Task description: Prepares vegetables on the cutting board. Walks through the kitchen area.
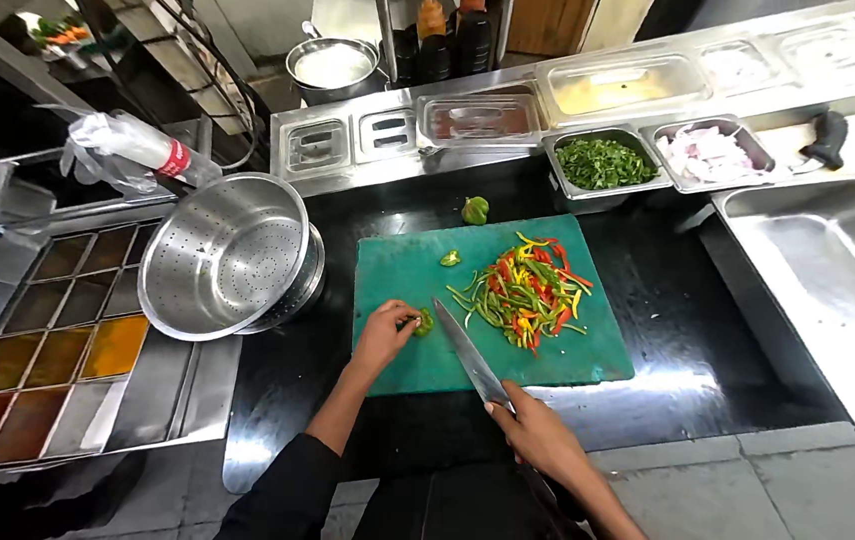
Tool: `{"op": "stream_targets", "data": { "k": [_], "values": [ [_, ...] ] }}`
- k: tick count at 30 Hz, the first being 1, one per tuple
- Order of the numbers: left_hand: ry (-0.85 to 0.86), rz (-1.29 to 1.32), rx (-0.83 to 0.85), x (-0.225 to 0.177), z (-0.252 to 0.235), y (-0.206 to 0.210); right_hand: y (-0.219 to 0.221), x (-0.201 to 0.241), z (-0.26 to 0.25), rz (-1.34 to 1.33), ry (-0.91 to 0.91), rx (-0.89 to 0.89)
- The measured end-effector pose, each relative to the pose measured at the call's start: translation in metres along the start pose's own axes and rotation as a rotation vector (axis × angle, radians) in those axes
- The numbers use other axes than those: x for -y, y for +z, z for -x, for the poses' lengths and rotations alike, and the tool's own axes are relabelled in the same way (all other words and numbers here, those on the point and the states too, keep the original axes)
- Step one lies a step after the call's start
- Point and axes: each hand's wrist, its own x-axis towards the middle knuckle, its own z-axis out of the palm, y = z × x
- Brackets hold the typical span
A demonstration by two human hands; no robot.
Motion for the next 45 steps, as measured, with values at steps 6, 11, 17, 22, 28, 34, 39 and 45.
{"op": "stream_targets", "data": {
  "k": [6,11,17,22,28,34,39,45],
  "values": [
    [0.23,-0.054,-0.106,0.009,0.004,0.013,-0.001,0.026,0.004,0.226,0.051,-0.01],
    [0.31,-0.14,0.108,0.002,-0.001,-0.001,0.001,0.055,0.02,0.435,0.111,-0.051],
    [0.365,-0.246,0.285,-0.004,-0.015,-0.015,0.003,0.08,0.034,0.51,0.131,-0.064],
    [0.39,-0.224,0.258,-0.003,-0.014,-0.014,0.006,0.082,0.033,0.504,0.121,-0.077],
    [0.405,-0.21,0.228,0.004,-0.014,-0.013,0.01,0.075,0.002,0.44,0.068,-0.073],
    [0.447,-0.182,0.205,0.011,-0.013,-0.013,0.012,0.076,-0.001,0.45,0.09,-0.058],
    [0.449,-0.17,0.172,0.015,-0.012,-0.012,0.007,0.082,0.011,0.462,0.092,-0.039],
    [0.465,-0.146,0.15,0.017,-0.009,-0.009,0.008,0.084,0.002,0.486,0.092,-0.036]
  ]
}}
